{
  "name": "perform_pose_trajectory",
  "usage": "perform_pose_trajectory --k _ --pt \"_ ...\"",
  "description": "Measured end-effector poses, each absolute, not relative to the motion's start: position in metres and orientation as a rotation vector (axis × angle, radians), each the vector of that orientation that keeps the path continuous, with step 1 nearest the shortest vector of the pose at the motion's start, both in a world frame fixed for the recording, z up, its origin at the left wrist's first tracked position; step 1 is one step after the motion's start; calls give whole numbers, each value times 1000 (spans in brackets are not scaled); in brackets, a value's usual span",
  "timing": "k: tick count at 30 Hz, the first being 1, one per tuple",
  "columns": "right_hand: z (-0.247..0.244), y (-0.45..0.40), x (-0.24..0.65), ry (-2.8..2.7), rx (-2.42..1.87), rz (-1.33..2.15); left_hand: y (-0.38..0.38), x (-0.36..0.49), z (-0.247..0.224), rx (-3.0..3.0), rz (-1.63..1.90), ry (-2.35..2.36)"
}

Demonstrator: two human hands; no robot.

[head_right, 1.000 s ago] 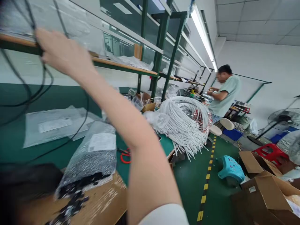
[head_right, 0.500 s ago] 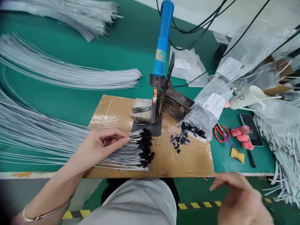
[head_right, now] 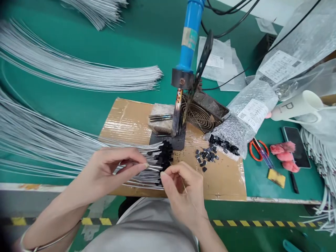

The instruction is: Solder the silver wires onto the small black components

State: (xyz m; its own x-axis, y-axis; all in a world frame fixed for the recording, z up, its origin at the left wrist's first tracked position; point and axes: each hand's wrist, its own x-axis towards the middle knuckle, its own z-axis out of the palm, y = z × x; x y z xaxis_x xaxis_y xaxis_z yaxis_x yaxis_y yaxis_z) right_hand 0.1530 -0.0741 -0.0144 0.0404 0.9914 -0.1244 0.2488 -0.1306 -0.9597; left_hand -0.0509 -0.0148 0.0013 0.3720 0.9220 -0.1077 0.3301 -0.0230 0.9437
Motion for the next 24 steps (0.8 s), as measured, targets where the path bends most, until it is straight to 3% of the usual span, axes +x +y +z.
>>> perform_pose_trajectory --k 18,24 --pt "-26 -64 163 -1596 -1308 1109 -20 -39 8 1896 466 1107" --pt "-29 -59 163 -1610 -1314 1101 -16 -30 9 1747 362 1123"
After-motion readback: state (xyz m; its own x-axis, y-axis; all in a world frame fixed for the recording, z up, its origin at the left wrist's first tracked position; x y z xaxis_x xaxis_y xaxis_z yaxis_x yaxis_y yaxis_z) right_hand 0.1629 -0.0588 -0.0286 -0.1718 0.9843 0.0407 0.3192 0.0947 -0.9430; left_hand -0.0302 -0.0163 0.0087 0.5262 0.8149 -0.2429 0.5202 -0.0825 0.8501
